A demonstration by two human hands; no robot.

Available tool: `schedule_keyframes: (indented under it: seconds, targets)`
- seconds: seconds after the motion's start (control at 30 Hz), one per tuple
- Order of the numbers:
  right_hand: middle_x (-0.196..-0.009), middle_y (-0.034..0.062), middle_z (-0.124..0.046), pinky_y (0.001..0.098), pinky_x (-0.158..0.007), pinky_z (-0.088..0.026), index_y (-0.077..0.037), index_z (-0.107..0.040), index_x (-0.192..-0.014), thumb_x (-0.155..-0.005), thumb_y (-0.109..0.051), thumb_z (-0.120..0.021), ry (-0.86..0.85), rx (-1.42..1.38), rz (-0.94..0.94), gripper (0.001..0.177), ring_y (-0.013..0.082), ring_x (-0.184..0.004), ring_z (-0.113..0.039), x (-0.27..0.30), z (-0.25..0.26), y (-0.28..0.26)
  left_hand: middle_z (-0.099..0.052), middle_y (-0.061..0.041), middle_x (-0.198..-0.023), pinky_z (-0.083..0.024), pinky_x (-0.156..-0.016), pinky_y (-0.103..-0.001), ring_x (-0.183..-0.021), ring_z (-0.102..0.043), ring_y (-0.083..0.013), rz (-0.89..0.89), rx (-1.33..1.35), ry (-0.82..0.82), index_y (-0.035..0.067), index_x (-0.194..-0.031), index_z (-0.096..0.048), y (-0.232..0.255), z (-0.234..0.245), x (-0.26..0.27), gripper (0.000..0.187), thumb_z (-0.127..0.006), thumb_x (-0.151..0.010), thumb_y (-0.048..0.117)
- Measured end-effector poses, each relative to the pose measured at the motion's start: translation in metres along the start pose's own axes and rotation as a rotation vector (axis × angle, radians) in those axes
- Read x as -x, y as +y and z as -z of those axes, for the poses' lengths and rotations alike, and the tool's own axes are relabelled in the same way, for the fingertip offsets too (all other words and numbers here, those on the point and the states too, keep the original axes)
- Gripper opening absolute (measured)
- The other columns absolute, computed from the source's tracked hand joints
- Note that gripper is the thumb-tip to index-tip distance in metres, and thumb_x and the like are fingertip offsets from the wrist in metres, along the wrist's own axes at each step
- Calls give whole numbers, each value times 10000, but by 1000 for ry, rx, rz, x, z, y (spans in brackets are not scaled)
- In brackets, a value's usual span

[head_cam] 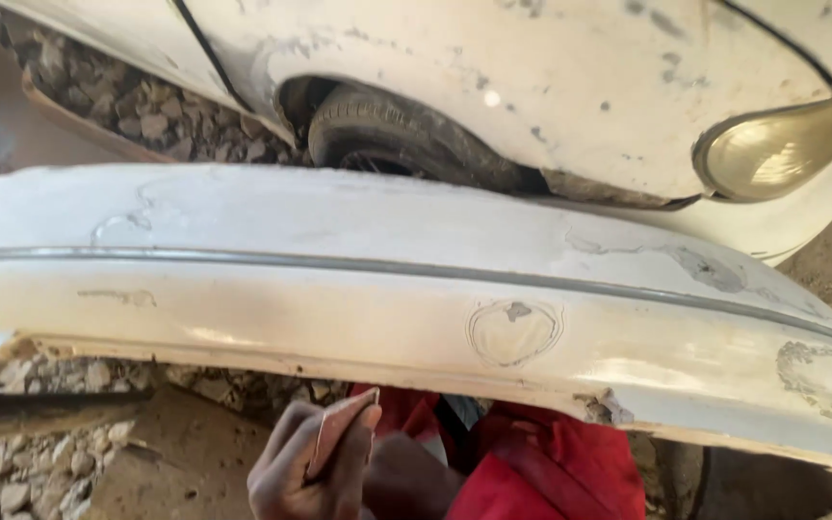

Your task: The person sands a specific area on a white car bumper using a sanding block. The bumper is held in place by the person's hands while they work on a marked section, likely preparing the surface for repair or painting.

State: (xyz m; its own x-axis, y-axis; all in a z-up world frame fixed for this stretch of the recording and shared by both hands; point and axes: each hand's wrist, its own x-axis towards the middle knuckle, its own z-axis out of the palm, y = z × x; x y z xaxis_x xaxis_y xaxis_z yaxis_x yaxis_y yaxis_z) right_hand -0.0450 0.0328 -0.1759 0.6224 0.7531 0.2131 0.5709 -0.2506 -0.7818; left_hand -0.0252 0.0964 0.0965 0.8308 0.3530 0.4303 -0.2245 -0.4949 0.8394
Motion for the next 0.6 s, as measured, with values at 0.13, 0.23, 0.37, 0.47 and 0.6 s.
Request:
schedule_keyframes:
  seconds: [0.13, 0.23, 0.37, 0.47, 0.6]
  targets:
    - [-873, 84, -674, 468, -690, -507, -132, -586, -979, -1205, -239, -607, 233, 44, 64, 252, 336, -749, -676, 13, 121, -83, -841, -27, -782, -659, -547, -193, -599, -741, -62, 91, -94, -69, 78, -1026, -897, -47, 13, 10, 151, -890, -879, 111]
    - [-1177, 165, -868, 434, -815, -656, -93, -820, -1097, -1239, -327, -449, 441, 138, 71, 461, 332, -1002, -871, 48, 142, -85, -723, -27, -709, -600, -653, -303, -718, -654, -121, -18, -207, 1, 20, -1095, -871, -68, -1, -8, 108, -794, -1022, 42]
    - [-1049, 99, -896, 401, -737, -665, -62, -838, -1160, -1045, -285, -791, 530, 189, -248, 255, 260, -869, -871, 83, 136, -87, -739, -120, -1220, -576, -923, -389, -1139, -667, -274, -505, -356, 182, 68, -1275, -830, -119, -27, -54, 188, -852, -1100, 2]
    - [-993, 85, -880, 407, -657, -647, -93, -830, -1182, -1018, -268, -824, 548, 210, -297, 240, 244, -777, -842, 98, 128, -85, -770, -94, -1363, -481, -1078, -456, -1297, -639, -323, -688, -502, 59, 133, -1293, -847, -137, -32, -65, 217, -848, -1084, 76]
    - [-1091, 83, -903, 379, -760, -692, -69, -843, -1148, -1016, -267, -814, 600, 225, -296, 240, 227, -848, -877, 102, 126, -80, -732, -220, -1518, -503, -1134, -520, -1412, -635, -429, -695, -571, 75, 138, -1267, -870, -149, -27, -66, 186, -851, -1090, 191]
